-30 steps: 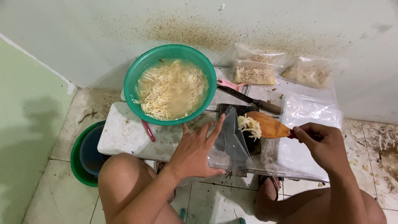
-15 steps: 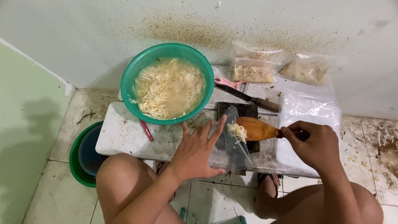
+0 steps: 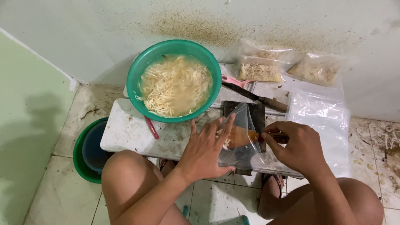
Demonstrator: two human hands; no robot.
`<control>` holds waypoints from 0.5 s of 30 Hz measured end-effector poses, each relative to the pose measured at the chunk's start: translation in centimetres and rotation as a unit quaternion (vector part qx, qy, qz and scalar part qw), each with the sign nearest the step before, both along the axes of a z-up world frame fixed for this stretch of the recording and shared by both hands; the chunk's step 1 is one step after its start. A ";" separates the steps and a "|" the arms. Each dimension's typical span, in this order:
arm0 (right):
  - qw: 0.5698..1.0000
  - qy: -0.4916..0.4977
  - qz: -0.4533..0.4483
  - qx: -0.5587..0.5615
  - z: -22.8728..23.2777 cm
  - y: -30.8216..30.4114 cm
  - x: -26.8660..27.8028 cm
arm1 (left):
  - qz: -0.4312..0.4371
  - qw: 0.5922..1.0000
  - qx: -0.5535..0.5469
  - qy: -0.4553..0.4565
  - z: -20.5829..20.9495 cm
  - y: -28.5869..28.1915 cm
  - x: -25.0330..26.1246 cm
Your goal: Scooping shredded food material from a bowl into a plastic bag using a wooden spoon
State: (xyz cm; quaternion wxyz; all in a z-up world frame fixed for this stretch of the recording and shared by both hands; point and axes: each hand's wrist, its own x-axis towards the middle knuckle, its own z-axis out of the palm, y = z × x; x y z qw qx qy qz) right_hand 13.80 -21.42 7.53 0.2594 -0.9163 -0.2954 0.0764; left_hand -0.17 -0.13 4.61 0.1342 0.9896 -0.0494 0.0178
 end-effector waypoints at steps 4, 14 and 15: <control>0.997 0.072 0.002 0.038 0.2 -0.8 0.4 | 0.023 0.997 0.048 -0.064 -2.1 -0.3 -0.1; 0.939 0.246 -0.137 0.199 -3.4 -1.5 2.2 | 0.047 0.996 -0.007 -0.075 -3.8 -0.9 1.2; 0.938 0.247 -0.139 0.198 -3.8 -1.4 2.2 | 0.046 0.996 -0.008 -0.074 -4.7 -0.8 1.3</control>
